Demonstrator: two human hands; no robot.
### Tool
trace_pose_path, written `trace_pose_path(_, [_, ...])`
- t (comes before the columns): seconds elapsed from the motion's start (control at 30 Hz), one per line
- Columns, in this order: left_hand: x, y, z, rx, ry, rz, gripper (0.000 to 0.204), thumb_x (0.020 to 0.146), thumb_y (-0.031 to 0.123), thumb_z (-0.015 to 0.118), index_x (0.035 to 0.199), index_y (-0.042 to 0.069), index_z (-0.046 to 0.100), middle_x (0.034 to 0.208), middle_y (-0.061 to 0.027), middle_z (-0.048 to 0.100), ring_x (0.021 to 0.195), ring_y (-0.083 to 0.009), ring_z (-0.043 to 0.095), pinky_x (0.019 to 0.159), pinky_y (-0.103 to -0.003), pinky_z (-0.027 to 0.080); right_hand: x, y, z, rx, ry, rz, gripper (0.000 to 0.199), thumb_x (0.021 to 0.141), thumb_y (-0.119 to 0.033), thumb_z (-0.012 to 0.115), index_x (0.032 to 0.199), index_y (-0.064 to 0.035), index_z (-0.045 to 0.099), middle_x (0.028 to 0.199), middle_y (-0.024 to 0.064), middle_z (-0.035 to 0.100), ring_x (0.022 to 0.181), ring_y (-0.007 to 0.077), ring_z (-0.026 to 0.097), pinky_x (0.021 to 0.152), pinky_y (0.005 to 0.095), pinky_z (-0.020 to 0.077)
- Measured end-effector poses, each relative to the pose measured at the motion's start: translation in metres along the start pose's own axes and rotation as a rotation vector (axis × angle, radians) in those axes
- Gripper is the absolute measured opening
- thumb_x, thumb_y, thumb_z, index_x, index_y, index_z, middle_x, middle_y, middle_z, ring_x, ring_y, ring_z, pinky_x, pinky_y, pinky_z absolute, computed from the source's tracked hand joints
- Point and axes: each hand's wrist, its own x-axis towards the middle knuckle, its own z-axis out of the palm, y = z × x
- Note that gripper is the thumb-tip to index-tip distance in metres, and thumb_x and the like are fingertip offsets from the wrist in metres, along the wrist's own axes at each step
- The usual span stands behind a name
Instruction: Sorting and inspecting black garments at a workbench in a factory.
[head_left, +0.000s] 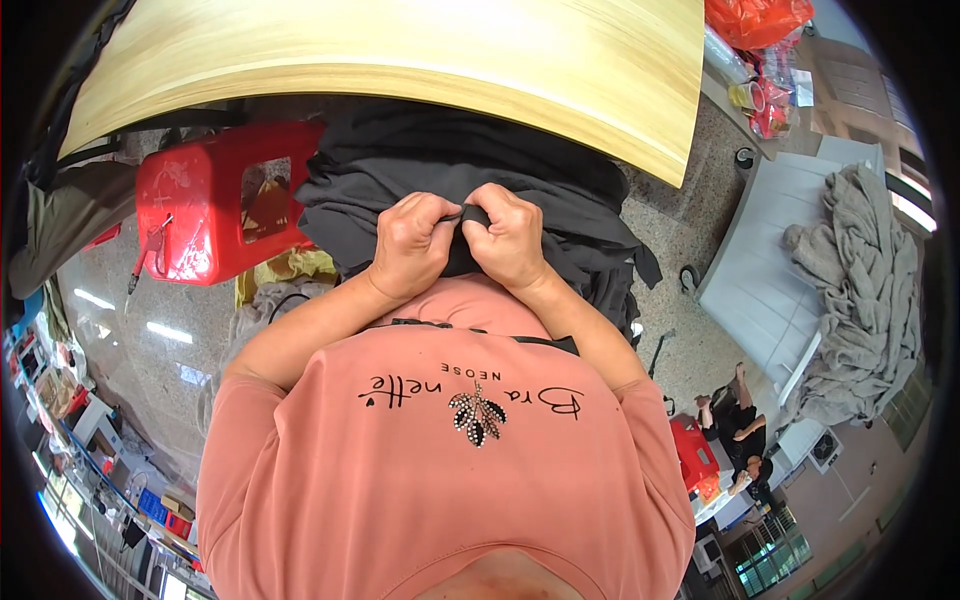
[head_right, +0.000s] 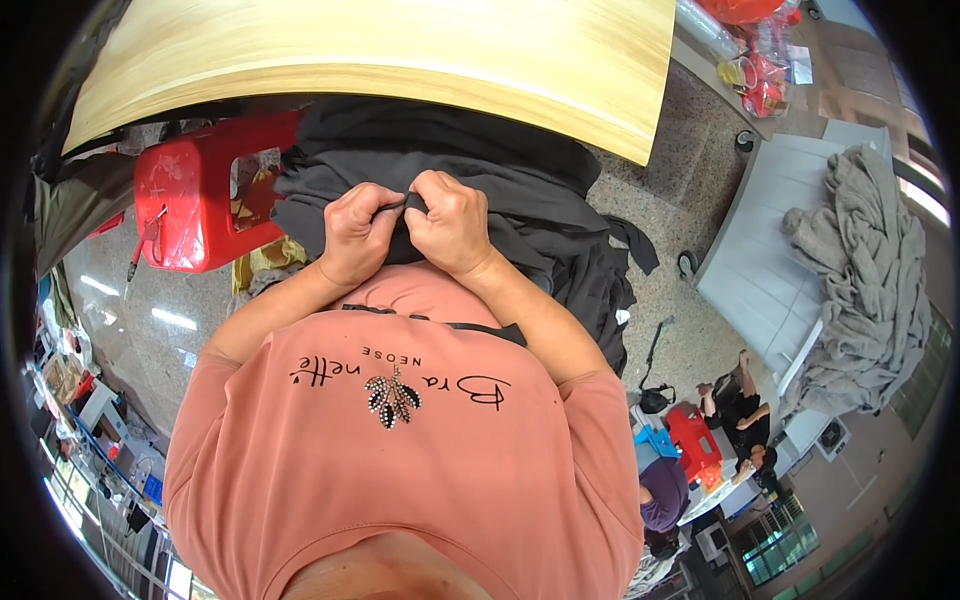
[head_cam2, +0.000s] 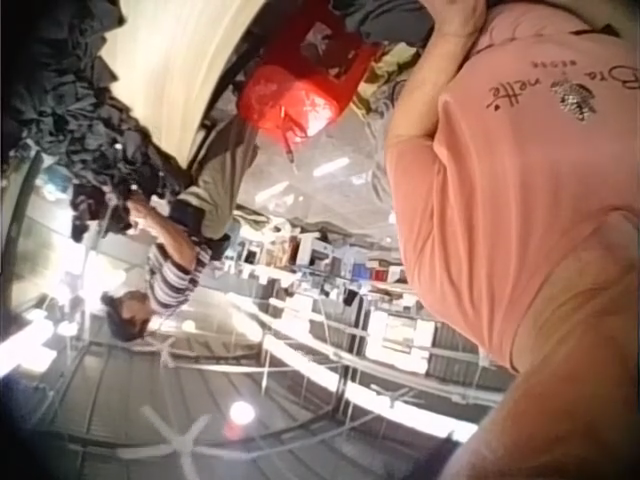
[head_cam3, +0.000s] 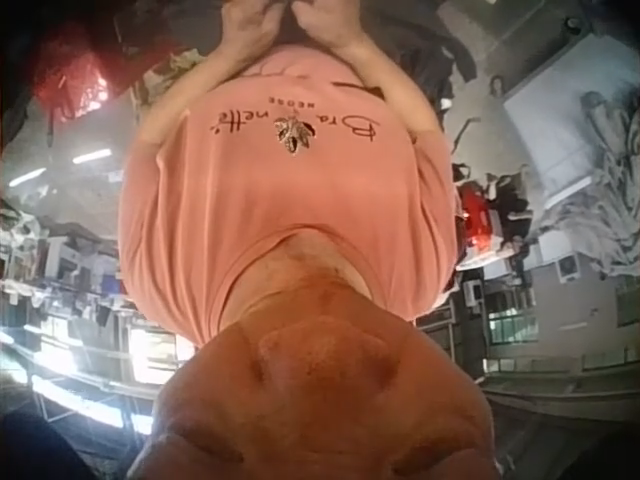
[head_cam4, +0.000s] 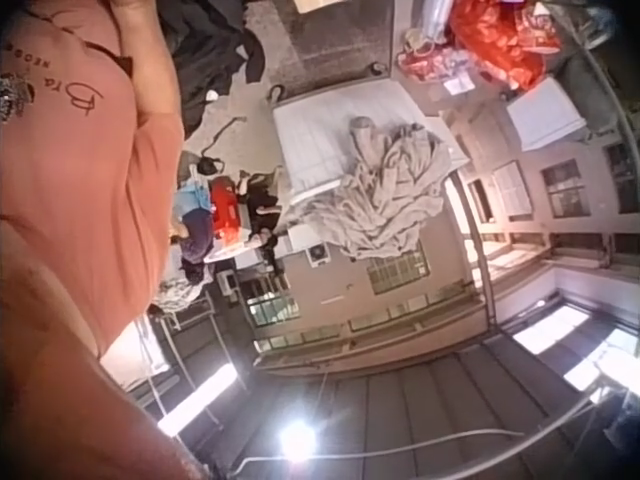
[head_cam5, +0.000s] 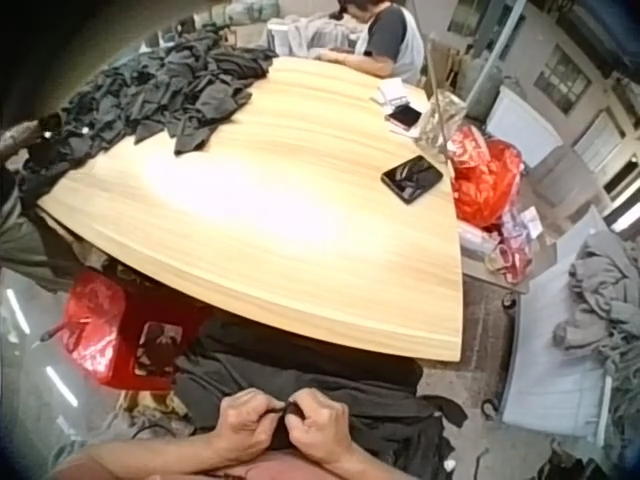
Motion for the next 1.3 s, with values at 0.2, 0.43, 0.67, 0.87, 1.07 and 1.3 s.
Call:
trace_pose_path(0.2, [0.001,0.010,-0.005,-0.096,0.042,0.144,0.018,0.063,-0.014,0.057,0.075,0.000,0.055,0.069,-0.0107,0.058,0.062,-0.0233,0.057,0.056,-0.028,0.045,0.006,0.007,-0.016,0.488,-0.217,0.210,0.012,0.062,0.004,0.051,0.074,0.0015,0.053,0.065,0.0041,0.052,0.061,0.0100,0.048,0.056,0.0231,0.0398])
trace_pose_path(0.43, [-0.004,0.010,-0.005,-0.082,-0.013,0.104,0.018,0.064,-0.014,0.057,0.077,-0.001,0.054,0.069,-0.0100,0.057,0.062,-0.0219,0.057,0.056,-0.028,0.045,0.006,-0.006,-0.016,0.043,-0.142,-0.099,0.011,0.060,0.002,0.051,0.071,-0.0003,0.049,0.064,0.0089,0.052,0.055,0.0221,0.052,0.051,0.0293,0.0413])
trace_pose_path(0.67, [0.001,0.024,-0.008,-0.286,-0.088,-0.207,0.018,0.074,-0.007,0.054,0.091,0.000,0.057,0.075,-0.0081,0.060,0.067,-0.0145,0.058,0.060,-0.026,0.045,0.002,-0.002,-0.016,0.123,0.047,-0.302,0.020,0.055,0.003,0.053,0.073,-0.0021,0.049,0.065,0.0121,0.049,0.052,0.0290,0.050,0.047,0.0341,0.0420])
trace_pose_path(0.87, [0.011,0.017,-0.023,-0.216,-0.246,0.124,0.020,0.070,-0.004,0.057,0.089,0.000,0.057,0.071,-0.0115,0.056,0.059,-0.0264,0.054,0.053,-0.030,0.043,-0.003,-0.011,-0.018,0.169,0.157,-0.420,0.025,0.050,0.006,0.052,0.075,0.0009,0.049,0.066,0.0119,0.051,0.052,0.0257,0.051,0.047,0.0305,0.0428])
trace_pose_path(1.07, [0.002,0.010,-0.018,-0.150,-0.145,0.017,0.013,0.069,-0.003,0.060,0.082,0.000,0.058,0.068,-0.0119,0.054,0.055,-0.0261,0.052,0.050,-0.030,0.041,0.002,-0.010,-0.016,0.011,0.105,-0.403,0.028,0.052,0.007,0.053,0.079,0.0015,0.050,0.071,0.0142,0.052,0.060,0.0297,0.054,0.052,0.0336,0.0454])
trace_pose_path(1.3, [0.019,-0.017,-0.046,0.308,-0.100,-0.034,0.012,0.065,0.003,0.062,0.078,0.003,0.062,0.075,-0.0094,0.058,0.074,-0.0298,0.054,0.065,-0.036,0.044,-0.011,0.035,-0.022,0.000,-0.007,-0.023,0.028,0.061,0.012,0.046,0.087,0.0034,0.051,0.086,0.0151,0.056,0.082,0.0284,0.056,0.074,0.0310,0.0454])
